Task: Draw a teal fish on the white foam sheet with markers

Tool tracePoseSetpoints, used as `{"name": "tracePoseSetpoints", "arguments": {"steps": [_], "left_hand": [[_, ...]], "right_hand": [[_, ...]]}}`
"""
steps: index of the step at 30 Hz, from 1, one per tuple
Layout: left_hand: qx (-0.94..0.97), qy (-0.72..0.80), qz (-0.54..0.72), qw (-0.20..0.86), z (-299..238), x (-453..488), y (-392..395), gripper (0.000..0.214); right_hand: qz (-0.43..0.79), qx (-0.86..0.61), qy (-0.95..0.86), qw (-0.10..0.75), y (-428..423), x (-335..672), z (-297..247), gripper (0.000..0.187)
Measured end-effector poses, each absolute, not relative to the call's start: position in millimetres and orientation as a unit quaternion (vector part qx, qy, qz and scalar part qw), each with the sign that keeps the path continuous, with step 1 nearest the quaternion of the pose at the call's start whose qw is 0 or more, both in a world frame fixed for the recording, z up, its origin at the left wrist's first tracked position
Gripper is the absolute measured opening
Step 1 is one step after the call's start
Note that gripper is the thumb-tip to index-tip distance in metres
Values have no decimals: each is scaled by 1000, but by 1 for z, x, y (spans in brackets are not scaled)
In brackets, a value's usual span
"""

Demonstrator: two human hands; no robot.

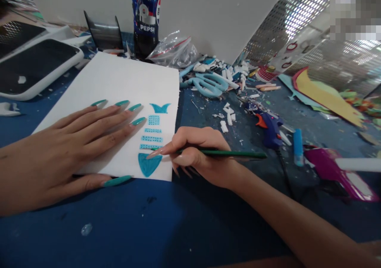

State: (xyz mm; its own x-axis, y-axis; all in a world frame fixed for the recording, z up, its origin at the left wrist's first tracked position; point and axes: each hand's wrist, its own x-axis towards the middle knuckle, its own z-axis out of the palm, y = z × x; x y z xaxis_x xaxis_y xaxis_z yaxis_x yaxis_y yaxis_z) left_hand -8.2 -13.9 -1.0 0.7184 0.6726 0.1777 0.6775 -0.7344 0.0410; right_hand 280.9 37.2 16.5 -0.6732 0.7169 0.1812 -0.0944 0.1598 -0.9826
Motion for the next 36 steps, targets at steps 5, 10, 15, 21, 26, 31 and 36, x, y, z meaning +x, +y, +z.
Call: {"name": "tracePoseSetpoints", "arguments": {"steps": [5, 10, 15, 21, 26, 31, 36], "left_hand": [[-925, -369, -86, 14, -2, -9, -14, 68], [-926, -370, -79, 11, -1, -8, -13, 69], [-924, -372, -82, 3, 0, -8, -14, 69], [-924, -371, -94, -4, 0, -7, -14, 71], [-925, -368, -93, 3, 0, -7, -14, 70], [-925, -370, -89, -3, -1, -8, -13, 71], [-925, -367, -95, -7, -2, -9, -13, 71]], "right_hand": [[592, -210, -704, 331, 40, 283, 14, 25], [576, -221, -718, 321, 43, 282, 17, 27], [560, -247, -731, 302, 43, 279, 24, 35], [562, -231, -742, 282, 44, 282, 22, 34], [542, -214, -761, 284, 44, 282, 24, 32], [545, -206, -755, 300, 44, 278, 24, 35], [536, -189, -764, 304, 46, 279, 22, 35]]}}
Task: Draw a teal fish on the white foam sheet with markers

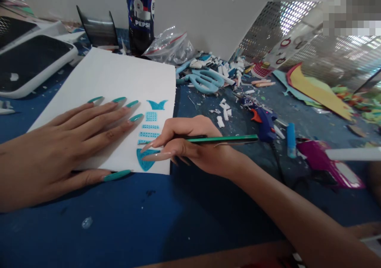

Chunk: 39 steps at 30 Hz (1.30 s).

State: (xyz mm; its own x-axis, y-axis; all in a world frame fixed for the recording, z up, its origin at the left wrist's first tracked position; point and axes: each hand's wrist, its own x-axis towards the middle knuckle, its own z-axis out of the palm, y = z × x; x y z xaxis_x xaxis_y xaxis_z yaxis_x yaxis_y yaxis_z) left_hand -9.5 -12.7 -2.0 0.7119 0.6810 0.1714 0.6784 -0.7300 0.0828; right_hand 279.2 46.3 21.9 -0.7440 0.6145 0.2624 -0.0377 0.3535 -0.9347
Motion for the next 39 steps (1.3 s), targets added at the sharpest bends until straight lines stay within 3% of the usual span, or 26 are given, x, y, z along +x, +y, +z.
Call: {"name": "tracePoseSetpoints", "arguments": {"steps": [11, 17, 25, 39], "left_hand": [[928, 359, 94, -9, -1, -8, -12, 70], [928, 362, 93, -10, -2, -8, -13, 70], [923, 371, 101, 8, -3, -9, -11, 76], [924, 369, 100, -1, -1, -9, -12, 75]], "right_hand": [[553, -184, -769, 263, 55, 280, 19, 35], [572, -185, -749, 278, 54, 279, 14, 24], [517, -189, -793, 260, 55, 282, 16, 33], [513, -163, -806, 247, 58, 286, 17, 29]]}}
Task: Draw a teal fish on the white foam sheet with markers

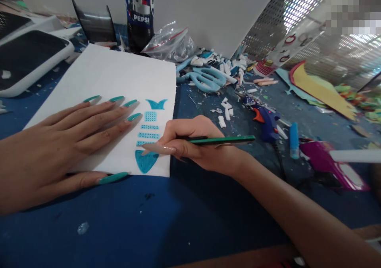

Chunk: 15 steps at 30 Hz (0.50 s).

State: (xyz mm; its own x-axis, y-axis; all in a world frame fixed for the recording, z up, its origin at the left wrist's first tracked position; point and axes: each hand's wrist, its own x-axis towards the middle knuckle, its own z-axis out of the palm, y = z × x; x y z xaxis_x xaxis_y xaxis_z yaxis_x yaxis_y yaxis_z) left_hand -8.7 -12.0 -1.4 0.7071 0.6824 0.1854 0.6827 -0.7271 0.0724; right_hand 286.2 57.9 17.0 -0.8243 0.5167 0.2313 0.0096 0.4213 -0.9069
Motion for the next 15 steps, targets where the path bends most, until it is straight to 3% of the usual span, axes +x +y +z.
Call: {"name": "tracePoseSetpoints", "arguments": {"steps": [15], "left_hand": [[-923, -369, -105, 13, -3, -8, -12, 77]], "right_hand": [[501, -149, -817, 242, 61, 293, 15, 25]]}}
